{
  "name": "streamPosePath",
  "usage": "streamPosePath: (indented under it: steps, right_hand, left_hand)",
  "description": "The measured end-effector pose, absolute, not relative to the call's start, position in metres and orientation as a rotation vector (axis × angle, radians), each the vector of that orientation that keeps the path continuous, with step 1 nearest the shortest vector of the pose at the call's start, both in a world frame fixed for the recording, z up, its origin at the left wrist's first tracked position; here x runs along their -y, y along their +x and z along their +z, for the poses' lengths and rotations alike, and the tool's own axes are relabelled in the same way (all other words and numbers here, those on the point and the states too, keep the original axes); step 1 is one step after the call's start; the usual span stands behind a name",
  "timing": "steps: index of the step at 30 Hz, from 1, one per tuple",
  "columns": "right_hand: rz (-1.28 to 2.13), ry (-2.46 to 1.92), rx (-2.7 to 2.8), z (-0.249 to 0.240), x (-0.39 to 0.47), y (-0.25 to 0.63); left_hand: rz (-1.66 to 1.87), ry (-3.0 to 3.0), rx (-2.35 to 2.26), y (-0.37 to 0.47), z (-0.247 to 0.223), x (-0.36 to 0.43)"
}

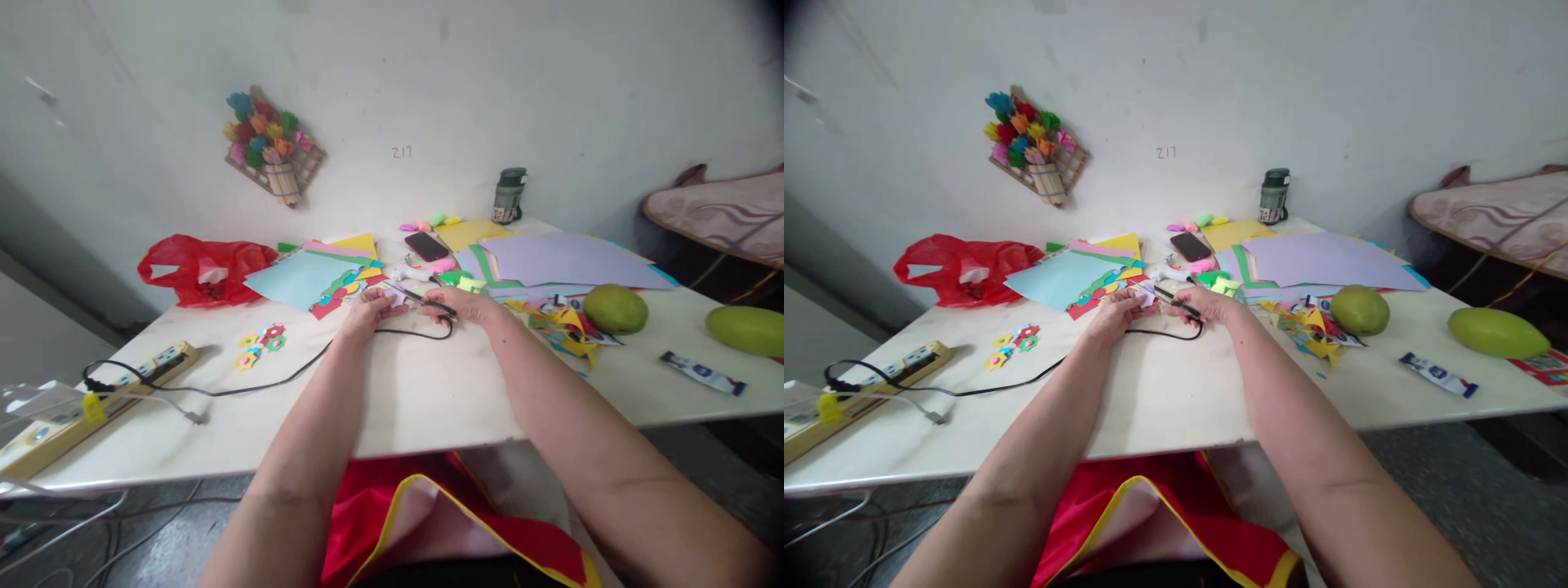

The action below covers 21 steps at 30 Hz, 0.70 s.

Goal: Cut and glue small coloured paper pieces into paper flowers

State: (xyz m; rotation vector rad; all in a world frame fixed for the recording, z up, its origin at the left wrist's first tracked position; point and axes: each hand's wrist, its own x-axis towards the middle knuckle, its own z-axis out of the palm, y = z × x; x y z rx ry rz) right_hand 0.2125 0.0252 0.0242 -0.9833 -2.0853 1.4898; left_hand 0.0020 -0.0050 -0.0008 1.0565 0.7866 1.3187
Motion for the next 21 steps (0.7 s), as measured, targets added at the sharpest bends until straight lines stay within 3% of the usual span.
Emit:
streamPosePath:
  steps: [21]
  right_hand:
    - [1.600,-0.969,1.984,0.0253,-0.0239,0.2108]
  left_hand:
    - [1.317,1.057,-0.784,0.0015,-0.0015,0.0045]
